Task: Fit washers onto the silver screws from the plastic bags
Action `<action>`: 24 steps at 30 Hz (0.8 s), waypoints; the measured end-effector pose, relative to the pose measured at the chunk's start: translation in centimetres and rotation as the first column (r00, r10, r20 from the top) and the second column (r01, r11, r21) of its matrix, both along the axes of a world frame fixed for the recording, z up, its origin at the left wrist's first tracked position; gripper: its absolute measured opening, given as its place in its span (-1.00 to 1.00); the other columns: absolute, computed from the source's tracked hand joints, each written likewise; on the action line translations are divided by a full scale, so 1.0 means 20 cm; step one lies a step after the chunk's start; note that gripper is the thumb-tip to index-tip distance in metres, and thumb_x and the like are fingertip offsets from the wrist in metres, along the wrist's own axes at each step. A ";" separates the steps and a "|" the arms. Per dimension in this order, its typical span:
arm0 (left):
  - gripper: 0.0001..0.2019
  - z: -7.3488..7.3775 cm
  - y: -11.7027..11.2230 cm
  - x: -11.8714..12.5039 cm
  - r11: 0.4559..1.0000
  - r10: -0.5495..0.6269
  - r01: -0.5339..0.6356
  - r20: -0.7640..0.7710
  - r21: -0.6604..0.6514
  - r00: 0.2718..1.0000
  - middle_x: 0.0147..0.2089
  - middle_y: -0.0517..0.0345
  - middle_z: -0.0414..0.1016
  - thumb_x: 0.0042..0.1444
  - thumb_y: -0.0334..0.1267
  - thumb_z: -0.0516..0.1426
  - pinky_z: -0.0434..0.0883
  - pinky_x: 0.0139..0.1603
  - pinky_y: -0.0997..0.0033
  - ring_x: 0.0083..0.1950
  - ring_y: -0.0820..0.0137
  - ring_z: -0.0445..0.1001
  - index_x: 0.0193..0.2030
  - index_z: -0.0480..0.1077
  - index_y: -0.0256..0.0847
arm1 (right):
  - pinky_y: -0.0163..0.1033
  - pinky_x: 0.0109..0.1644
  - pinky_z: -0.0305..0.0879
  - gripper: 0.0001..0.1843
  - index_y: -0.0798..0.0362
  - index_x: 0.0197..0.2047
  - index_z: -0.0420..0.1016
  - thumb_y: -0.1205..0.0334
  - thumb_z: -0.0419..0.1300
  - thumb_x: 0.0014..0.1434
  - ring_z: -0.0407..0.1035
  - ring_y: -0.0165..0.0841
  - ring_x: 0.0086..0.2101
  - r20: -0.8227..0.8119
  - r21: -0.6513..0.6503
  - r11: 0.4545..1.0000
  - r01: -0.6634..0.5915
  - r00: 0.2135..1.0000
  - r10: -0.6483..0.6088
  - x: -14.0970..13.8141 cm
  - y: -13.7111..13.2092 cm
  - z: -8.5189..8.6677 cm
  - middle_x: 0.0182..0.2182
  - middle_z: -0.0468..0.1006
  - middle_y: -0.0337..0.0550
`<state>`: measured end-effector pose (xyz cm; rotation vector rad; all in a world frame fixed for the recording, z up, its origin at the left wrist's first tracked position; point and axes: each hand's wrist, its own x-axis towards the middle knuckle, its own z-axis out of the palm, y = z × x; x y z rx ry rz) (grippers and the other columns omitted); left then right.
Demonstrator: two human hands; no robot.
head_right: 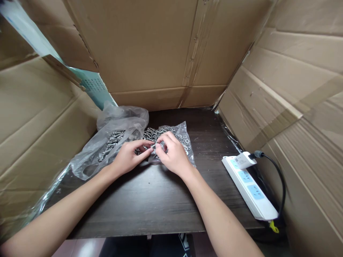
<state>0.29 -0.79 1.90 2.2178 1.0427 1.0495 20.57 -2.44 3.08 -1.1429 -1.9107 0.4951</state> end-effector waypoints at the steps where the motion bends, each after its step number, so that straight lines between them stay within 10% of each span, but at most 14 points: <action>1: -0.80 0.00 0.00 0.00 1.000 0.000 0.000 0.003 -0.002 1.000 -0.20 0.10 0.69 0.30 -0.21 0.21 0.60 -0.17 0.41 -0.29 0.36 0.63 -0.01 0.58 -0.21 | -0.21 -0.29 0.32 -0.95 0.00 -0.20 0.40 0.25 0.14 0.33 0.38 -0.37 -0.35 0.000 0.001 1.000 0.003 1.000 -0.003 0.00 0.00 0.00 -0.15 0.46 -0.12; 24: -0.75 0.00 -0.01 0.00 0.999 -0.005 0.006 0.023 -0.044 1.000 -0.20 0.13 0.69 0.24 -0.22 0.27 0.56 -0.26 0.45 -0.32 0.39 0.62 0.04 0.56 -0.18 | -0.23 -0.32 0.30 -0.91 0.00 -0.23 0.39 0.23 0.11 0.35 0.36 -0.37 -0.38 -0.024 0.021 1.000 0.009 1.000 -0.008 -0.01 0.01 0.00 -0.22 0.48 -0.13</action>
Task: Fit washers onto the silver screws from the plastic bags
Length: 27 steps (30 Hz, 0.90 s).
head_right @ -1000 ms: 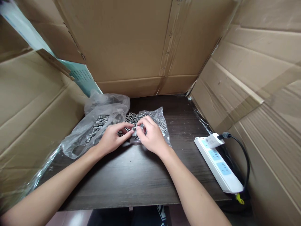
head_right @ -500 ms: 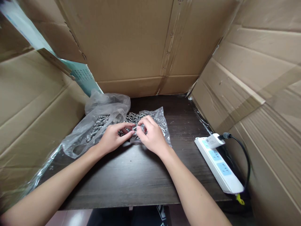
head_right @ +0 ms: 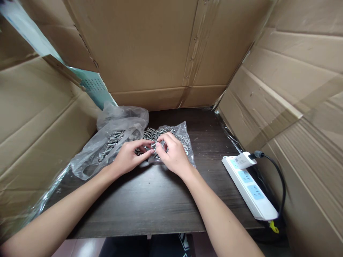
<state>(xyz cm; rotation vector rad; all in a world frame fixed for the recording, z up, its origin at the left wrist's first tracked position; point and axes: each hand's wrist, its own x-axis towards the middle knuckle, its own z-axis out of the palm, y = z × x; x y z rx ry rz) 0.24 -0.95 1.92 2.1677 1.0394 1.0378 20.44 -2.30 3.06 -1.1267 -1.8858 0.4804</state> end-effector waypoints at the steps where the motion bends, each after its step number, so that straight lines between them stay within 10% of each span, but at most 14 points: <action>1: -0.75 0.00 0.00 0.00 1.000 0.001 -0.001 0.002 -0.001 1.000 -0.20 0.13 0.69 0.24 -0.22 0.27 0.55 -0.27 0.46 -0.33 0.40 0.62 0.04 0.56 -0.18 | -0.23 -0.31 0.30 -0.91 0.00 -0.23 0.39 0.23 0.11 0.35 0.37 -0.37 -0.37 -0.001 -0.006 1.000 -0.002 1.000 0.002 0.00 0.00 0.00 -0.22 0.48 -0.14; 27: -0.83 0.01 -0.01 0.00 0.997 0.009 -0.005 -0.054 0.072 0.998 -0.26 0.14 0.66 0.26 -0.24 0.19 0.48 -0.23 0.43 -0.34 0.39 0.60 -0.11 0.55 -0.25 | -0.24 -0.28 0.28 -0.90 0.03 -0.22 0.40 0.24 0.10 0.35 0.35 -0.39 -0.39 -0.018 -0.028 0.999 -0.020 1.000 0.019 -0.01 -0.01 -0.01 -0.26 0.47 -0.17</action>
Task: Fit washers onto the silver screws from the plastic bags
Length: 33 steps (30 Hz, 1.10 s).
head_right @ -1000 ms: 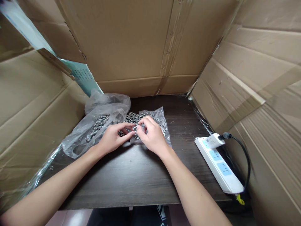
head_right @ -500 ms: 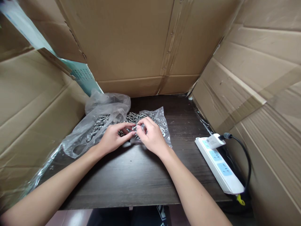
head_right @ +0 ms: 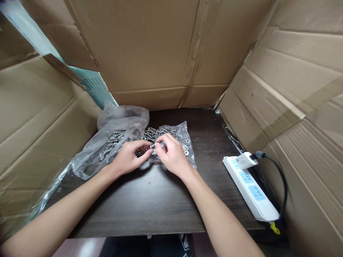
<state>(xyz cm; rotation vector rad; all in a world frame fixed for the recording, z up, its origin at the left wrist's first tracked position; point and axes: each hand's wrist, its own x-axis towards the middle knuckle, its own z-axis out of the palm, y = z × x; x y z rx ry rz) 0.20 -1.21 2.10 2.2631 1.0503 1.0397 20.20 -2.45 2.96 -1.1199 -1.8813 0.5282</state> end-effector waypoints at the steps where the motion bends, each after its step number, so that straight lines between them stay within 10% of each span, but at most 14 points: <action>1: -0.83 0.00 0.00 0.00 1.000 -0.002 0.002 0.000 -0.002 1.000 -0.26 0.13 0.66 0.26 -0.24 0.18 0.48 -0.22 0.43 -0.34 0.39 0.60 -0.10 0.55 -0.26 | -0.24 -0.28 0.29 -0.90 0.03 -0.22 0.40 0.24 0.10 0.36 0.35 -0.39 -0.38 0.000 -0.001 1.000 -0.003 1.000 0.003 0.00 0.00 0.00 -0.26 0.47 -0.17; 33: -0.81 0.03 0.01 -0.01 0.995 -0.003 0.005 0.017 -0.096 1.000 -0.19 0.07 0.64 0.34 -0.23 0.07 0.45 -0.19 0.37 -0.21 0.31 0.60 -0.08 0.48 -0.24 | -0.23 -0.28 0.29 -0.93 0.02 -0.18 0.40 0.25 0.11 0.35 0.35 -0.39 -0.38 0.046 -0.055 0.998 -0.039 0.998 0.041 0.02 0.00 0.00 -0.22 0.46 -0.17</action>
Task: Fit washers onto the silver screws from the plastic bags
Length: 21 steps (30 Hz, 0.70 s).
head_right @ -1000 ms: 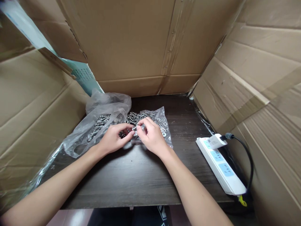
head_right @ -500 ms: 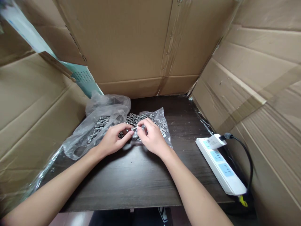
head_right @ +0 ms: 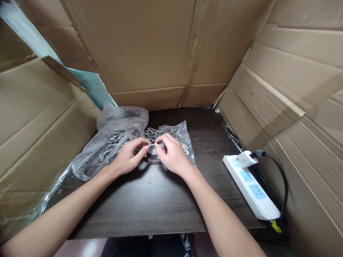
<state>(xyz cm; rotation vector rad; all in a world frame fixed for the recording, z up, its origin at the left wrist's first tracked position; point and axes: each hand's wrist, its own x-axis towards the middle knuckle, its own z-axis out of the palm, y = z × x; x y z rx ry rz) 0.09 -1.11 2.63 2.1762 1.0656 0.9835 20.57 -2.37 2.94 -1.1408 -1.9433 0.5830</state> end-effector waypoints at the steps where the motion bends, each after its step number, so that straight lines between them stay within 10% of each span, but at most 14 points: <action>1: -0.81 0.00 0.00 0.00 1.000 0.001 -0.001 0.004 0.004 1.000 -0.20 0.07 0.64 0.34 -0.23 0.07 0.46 -0.19 0.37 -0.21 0.31 0.60 -0.08 0.48 -0.24 | -0.23 -0.27 0.30 -0.93 0.02 -0.17 0.41 0.25 0.11 0.35 0.35 -0.39 -0.38 0.003 -0.001 1.000 -0.001 1.000 0.001 0.00 0.00 0.00 -0.22 0.46 -0.17; 21: -0.86 -0.01 0.00 0.01 0.999 -0.004 0.004 -0.003 0.034 1.000 -0.24 0.13 0.62 0.25 -0.27 0.15 0.46 -0.21 0.41 -0.33 0.39 0.56 -0.12 0.48 -0.23 | -0.24 -0.28 0.31 -0.90 0.02 -0.18 0.43 0.23 0.11 0.37 0.37 -0.38 -0.37 -0.054 0.011 1.000 0.003 0.999 -0.003 -0.02 -0.01 0.01 -0.24 0.49 -0.16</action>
